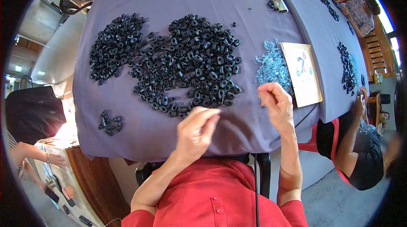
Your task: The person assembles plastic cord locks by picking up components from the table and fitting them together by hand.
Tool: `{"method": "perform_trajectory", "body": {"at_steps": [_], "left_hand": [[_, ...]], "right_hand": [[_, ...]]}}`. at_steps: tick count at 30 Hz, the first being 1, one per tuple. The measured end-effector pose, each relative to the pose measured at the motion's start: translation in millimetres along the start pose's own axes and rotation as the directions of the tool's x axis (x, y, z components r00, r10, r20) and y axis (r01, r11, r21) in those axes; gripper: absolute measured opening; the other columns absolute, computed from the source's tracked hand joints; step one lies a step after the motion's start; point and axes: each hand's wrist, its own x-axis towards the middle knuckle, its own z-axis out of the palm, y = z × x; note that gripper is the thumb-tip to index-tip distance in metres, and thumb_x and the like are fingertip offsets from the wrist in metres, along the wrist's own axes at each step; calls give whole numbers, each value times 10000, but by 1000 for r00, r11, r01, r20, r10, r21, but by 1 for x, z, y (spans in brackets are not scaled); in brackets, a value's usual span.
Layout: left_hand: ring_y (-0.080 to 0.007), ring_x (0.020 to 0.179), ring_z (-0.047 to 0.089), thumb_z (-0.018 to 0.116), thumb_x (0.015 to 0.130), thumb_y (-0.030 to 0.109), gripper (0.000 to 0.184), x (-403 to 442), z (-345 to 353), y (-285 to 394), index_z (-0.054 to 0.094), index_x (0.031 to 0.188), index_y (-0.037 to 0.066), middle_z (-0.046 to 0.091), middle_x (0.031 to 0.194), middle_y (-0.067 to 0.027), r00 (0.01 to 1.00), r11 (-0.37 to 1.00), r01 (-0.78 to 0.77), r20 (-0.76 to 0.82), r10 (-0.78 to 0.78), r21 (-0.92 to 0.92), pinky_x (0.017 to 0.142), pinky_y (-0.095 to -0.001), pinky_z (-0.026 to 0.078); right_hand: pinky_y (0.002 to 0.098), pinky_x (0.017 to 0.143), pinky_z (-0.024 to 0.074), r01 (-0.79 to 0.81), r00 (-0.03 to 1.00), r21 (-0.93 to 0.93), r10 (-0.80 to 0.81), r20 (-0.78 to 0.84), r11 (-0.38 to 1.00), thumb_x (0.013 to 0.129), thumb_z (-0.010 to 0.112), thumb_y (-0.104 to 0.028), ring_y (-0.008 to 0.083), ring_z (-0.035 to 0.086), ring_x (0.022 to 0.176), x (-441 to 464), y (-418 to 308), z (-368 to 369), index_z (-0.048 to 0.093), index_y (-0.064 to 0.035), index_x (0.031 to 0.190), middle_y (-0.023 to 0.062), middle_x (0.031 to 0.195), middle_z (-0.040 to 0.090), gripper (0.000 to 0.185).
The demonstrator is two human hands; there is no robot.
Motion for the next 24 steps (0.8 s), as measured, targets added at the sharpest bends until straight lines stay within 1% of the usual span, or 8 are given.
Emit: {"method": "perform_trajectory", "body": {"at_steps": [1,3,7,11,14,17,20,24], "left_hand": [[-143,734,611,642,809,-31,178,5,12,6,647,983,7,622,841,-77,991,989,110,84,-102,-99,667,-253,485],[-123,746,608,630,821,-34,200,16,33,11,647,1017,6,617,836,-63,976,968,180,158,-153,-174,669,-243,483],[-153,745,616,640,814,-19,240,16,56,3,623,1054,-7,619,854,-83,973,950,109,227,-41,-294,651,-256,485],[-134,708,613,643,820,-10,221,7,60,3,636,1040,14,627,837,-76,968,913,200,217,-128,-357,625,-250,484],[-126,665,608,640,827,-1,191,9,59,1,640,1017,16,626,810,-67,954,943,226,253,-164,-242,592,-245,478],[-126,629,598,637,829,-3,128,10,61,-1,635,956,5,622,785,-60,956,931,225,249,-154,-287,563,-245,468],[-64,618,550,601,890,49,72,8,63,2,594,949,10,593,748,-3,960,950,202,239,-144,-239,534,-205,441],[-57,589,505,527,944,148,111,10,61,6,508,931,40,570,725,-9,852,823,478,392,-348,-307,511,-206,407]], "right_hand": [[209,567,428,-39,998,66,35,52,997,862,579,8,56,512,625,-5,-5,0,608,-5,911,7,726,577,58],[203,572,432,-127,983,192,96,158,973,865,588,0,51,510,627,-17,-12,-1,609,-5,918,-1,728,579,57],[188,571,430,-229,963,364,156,218,903,865,612,-22,44,511,635,-33,-5,1,599,-4,921,-3,760,584,60],[188,573,434,-315,946,468,233,227,826,863,637,-58,45,521,640,-37,9,4,590,-6,914,-1,777,589,87],[206,577,443,-382,921,519,272,278,764,859,642,-64,74,539,634,-38,12,6,578,-7,896,23,769,594,93],[218,573,448,-405,912,566,279,300,718,851,647,-55,92,550,626,-36,12,6,575,-6,883,39,767,600,93],[208,582,460,-395,918,586,281,281,708,843,667,-71,76,561,639,-38,14,7,591,-13,888,35,778,620,106],[211,605,499,-340,940,580,257,223,740,834,678,-60,87,606,665,-41,16,12,597,-4,890,47,787,643,113]]}}
